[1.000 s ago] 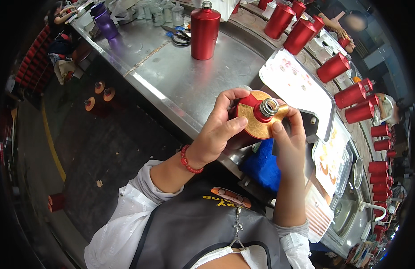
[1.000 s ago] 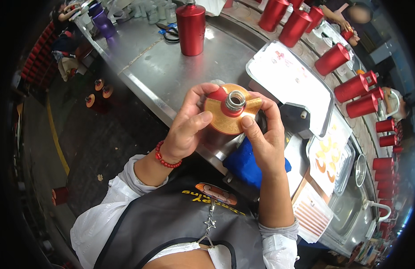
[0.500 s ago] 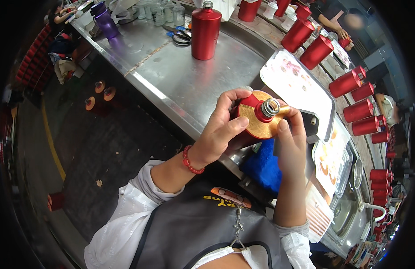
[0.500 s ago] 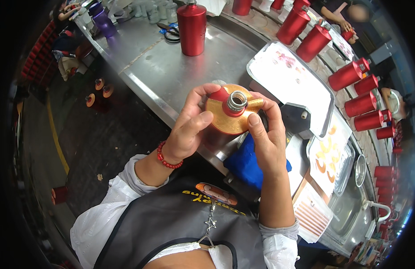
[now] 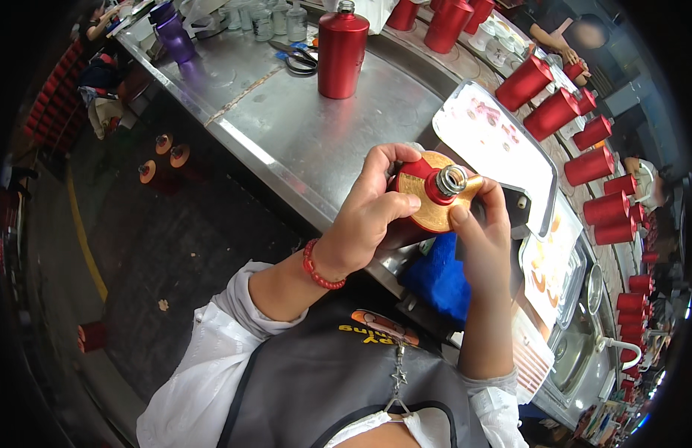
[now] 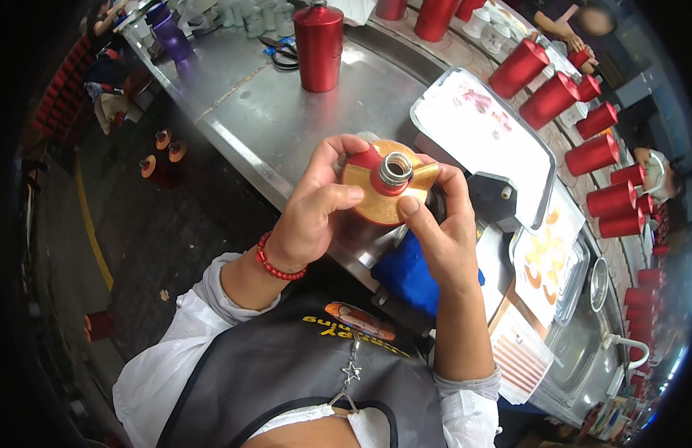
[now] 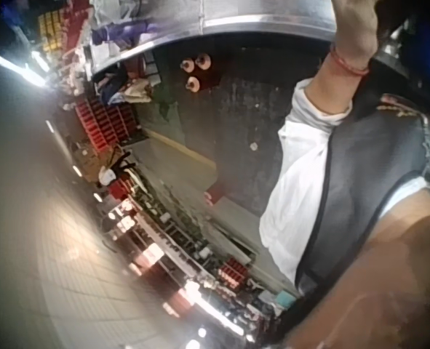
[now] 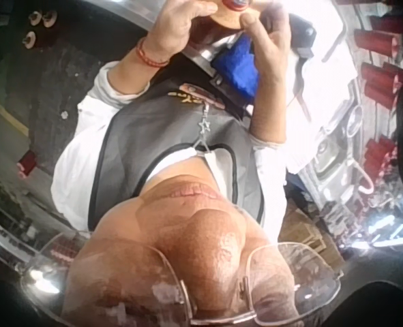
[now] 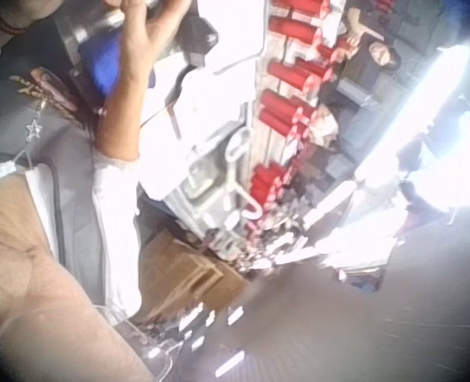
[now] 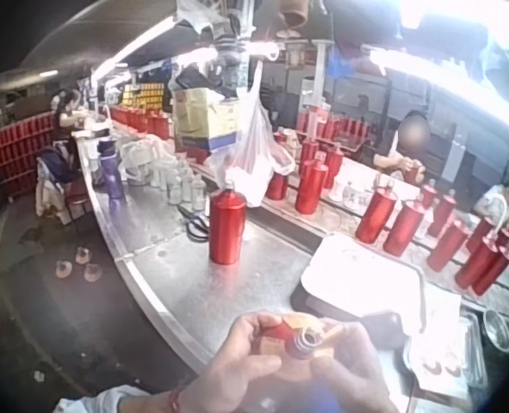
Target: The person applies circular and rectangular stickers to red cylindrical containers on a stainless steel workbench. They peel each sticker from its backing, align it on the container, and smooth it down with their fingers. The person handles several containers one at a time, rotating them to position the labels.
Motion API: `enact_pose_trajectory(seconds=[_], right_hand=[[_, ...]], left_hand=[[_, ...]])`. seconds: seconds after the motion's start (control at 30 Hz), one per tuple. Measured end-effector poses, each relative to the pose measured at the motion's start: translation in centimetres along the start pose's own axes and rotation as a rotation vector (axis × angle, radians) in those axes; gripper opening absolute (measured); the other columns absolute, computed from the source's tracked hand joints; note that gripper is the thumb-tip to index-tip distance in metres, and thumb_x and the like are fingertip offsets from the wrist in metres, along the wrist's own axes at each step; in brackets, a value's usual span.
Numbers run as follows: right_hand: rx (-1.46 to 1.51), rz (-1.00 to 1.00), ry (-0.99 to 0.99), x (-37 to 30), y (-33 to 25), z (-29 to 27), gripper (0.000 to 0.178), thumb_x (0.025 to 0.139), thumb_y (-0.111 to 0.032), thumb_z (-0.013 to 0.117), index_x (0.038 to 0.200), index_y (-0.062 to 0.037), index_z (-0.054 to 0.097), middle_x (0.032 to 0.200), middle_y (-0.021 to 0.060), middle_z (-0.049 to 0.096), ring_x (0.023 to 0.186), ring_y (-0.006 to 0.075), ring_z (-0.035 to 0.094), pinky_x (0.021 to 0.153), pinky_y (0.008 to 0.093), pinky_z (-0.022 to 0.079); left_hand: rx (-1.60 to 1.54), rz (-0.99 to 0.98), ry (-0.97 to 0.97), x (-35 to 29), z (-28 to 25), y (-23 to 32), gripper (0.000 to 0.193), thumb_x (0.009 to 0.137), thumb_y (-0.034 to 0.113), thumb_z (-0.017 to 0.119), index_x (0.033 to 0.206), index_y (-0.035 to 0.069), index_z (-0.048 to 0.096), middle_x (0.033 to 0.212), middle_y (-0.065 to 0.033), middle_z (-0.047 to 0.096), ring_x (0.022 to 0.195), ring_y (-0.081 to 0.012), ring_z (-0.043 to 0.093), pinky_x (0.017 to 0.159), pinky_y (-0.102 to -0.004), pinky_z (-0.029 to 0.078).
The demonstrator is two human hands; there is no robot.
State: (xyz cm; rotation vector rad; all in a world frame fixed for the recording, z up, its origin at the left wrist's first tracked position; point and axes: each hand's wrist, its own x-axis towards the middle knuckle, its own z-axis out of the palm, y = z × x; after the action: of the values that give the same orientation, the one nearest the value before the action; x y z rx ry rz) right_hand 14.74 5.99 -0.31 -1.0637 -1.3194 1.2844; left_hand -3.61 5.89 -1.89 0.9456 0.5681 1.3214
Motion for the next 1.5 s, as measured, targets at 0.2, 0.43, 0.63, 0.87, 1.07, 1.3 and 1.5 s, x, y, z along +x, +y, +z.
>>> enact_pose_trajectory(seconds=[0.2,0.43,0.63,0.87,1.07,1.3,1.5], right_hand=[[-0.027,-0.004,0.017,-0.1,0.4,0.0,0.047,0.089,-0.024,0.073,0.123,-0.0001,0.051,0.128,0.0111,0.059,0.121,0.0194,0.052,0.107,0.0351,0.039],[-0.055,-0.027,0.015,0.0,0.8,-0.1,0.045,0.090,-0.022,0.072,0.123,-0.0005,0.052,0.130,0.0118,0.057,0.124,0.0204,0.051,0.110,0.0362,0.035],[-0.053,-0.037,0.007,0.2,0.7,-0.1,0.045,0.090,-0.022,0.072,0.125,-0.0009,0.051,0.132,0.0114,0.056,0.125,0.0196,0.050,0.110,0.0363,0.036],[-0.145,-0.115,0.025,0.1,1.1,0.0,0.060,0.094,-0.024,0.069,0.142,0.0020,0.045,0.130,0.0107,0.056,0.124,0.0201,0.051,0.109,0.0345,0.036],[-0.163,-0.160,0.049,0.0,1.5,1.0,0.058,0.095,-0.024,0.067,0.142,0.0014,0.045,0.129,0.0094,0.055,0.122,0.0189,0.052,0.108,0.0343,0.037],[-0.335,-0.259,0.183,-0.5,2.2,0.8,0.043,0.095,-0.022,0.067,0.128,0.0008,0.051,0.117,0.0072,0.055,0.109,0.0162,0.053,0.099,0.0313,0.041],[-0.163,-0.147,0.173,-0.8,1.6,0.8,0.029,0.097,-0.017,0.064,0.120,-0.0008,0.056,0.107,0.0049,0.052,0.105,0.0145,0.051,0.094,0.0290,0.042]], left_hand=[[-0.098,-0.071,0.027,0.4,0.1,0.3,0.036,0.092,0.013,0.053,0.126,0.004,0.043,0.128,-0.0104,0.050,0.122,-0.0178,0.048,0.109,-0.0349,0.035],[-0.099,-0.069,0.012,0.5,-0.3,0.4,0.030,0.096,0.013,0.052,0.124,0.005,0.044,0.125,-0.0090,0.052,0.120,-0.0157,0.048,0.107,-0.0336,0.037],[-0.008,0.056,0.082,-0.5,-0.2,-0.3,0.044,0.100,0.025,0.053,0.135,0.000,0.041,0.138,-0.0186,0.047,0.135,-0.0227,0.042,0.110,-0.0413,0.036],[1.039,0.668,-0.043,-3.1,-0.1,-2.9,0.060,0.096,0.035,0.064,0.144,0.008,0.040,0.142,-0.0274,0.042,0.136,-0.0535,0.032,0.110,-0.0582,0.032],[1.221,0.705,0.063,-2.8,-0.4,-3.2,0.055,0.096,0.024,0.065,0.141,0.003,0.041,0.139,-0.0289,0.044,0.133,-0.0536,0.038,0.106,-0.0620,0.035],[0.881,0.679,-0.108,-1.6,-1.6,-4.1,0.054,0.093,0.023,0.068,0.138,0.009,0.042,0.145,-0.0367,0.034,0.139,-0.0567,0.029,0.110,-0.0591,0.034],[1.202,0.718,0.041,-3.7,1.6,-6.2,0.050,0.087,0.016,0.070,0.133,0.016,0.050,0.144,-0.0385,0.033,0.138,-0.0587,0.026,0.110,-0.0642,0.030]])
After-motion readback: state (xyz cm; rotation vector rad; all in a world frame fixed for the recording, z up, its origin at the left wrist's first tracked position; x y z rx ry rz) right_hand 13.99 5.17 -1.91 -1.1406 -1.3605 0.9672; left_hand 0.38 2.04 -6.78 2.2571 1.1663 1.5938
